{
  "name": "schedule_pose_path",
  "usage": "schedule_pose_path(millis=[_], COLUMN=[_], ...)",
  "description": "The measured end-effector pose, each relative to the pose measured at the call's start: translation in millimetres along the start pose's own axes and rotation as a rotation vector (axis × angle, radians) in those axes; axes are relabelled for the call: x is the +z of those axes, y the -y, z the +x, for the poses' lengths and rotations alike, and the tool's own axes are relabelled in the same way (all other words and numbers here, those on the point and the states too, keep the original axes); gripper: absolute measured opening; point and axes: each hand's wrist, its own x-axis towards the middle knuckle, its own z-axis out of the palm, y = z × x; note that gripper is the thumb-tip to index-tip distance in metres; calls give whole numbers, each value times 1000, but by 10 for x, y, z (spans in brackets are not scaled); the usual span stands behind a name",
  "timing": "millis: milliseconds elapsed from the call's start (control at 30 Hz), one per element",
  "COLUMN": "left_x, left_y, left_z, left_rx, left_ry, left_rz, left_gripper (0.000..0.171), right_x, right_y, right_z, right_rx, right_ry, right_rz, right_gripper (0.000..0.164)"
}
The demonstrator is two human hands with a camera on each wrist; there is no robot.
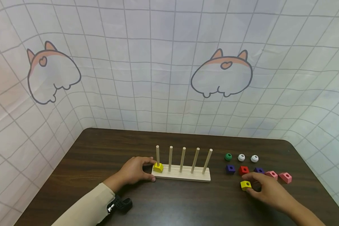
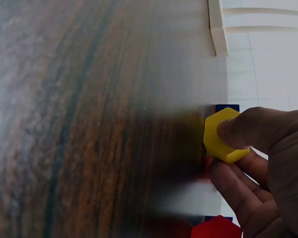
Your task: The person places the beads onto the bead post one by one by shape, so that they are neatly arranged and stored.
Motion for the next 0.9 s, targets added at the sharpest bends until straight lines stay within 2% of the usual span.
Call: schedule_pose_path(millis=[200,467,600,733,900], left_x=[-3,-2,-3,-6,-12], left_y=[9,24,34,44,57], left_z=[-4,-5,-7,-7,-4], left_rx=[6,17,19,21,35], left_ry=[8,4,3,7,10], left_rz=[-5,-7,-7,-11,-15], left_gripper=[63,62,63,63,63], right_x=[41,85,49,-22,-90], right_y=[53,174,301,440,581], right_z=[24,105,184,262,369], right_rx=[-1,-99,-108,-103,-162], right_ry=[-8,-121,-175,-194,-228], right_rz=[-3,-1,-13,28,65], right_gripper=[29,31,34,36,36])
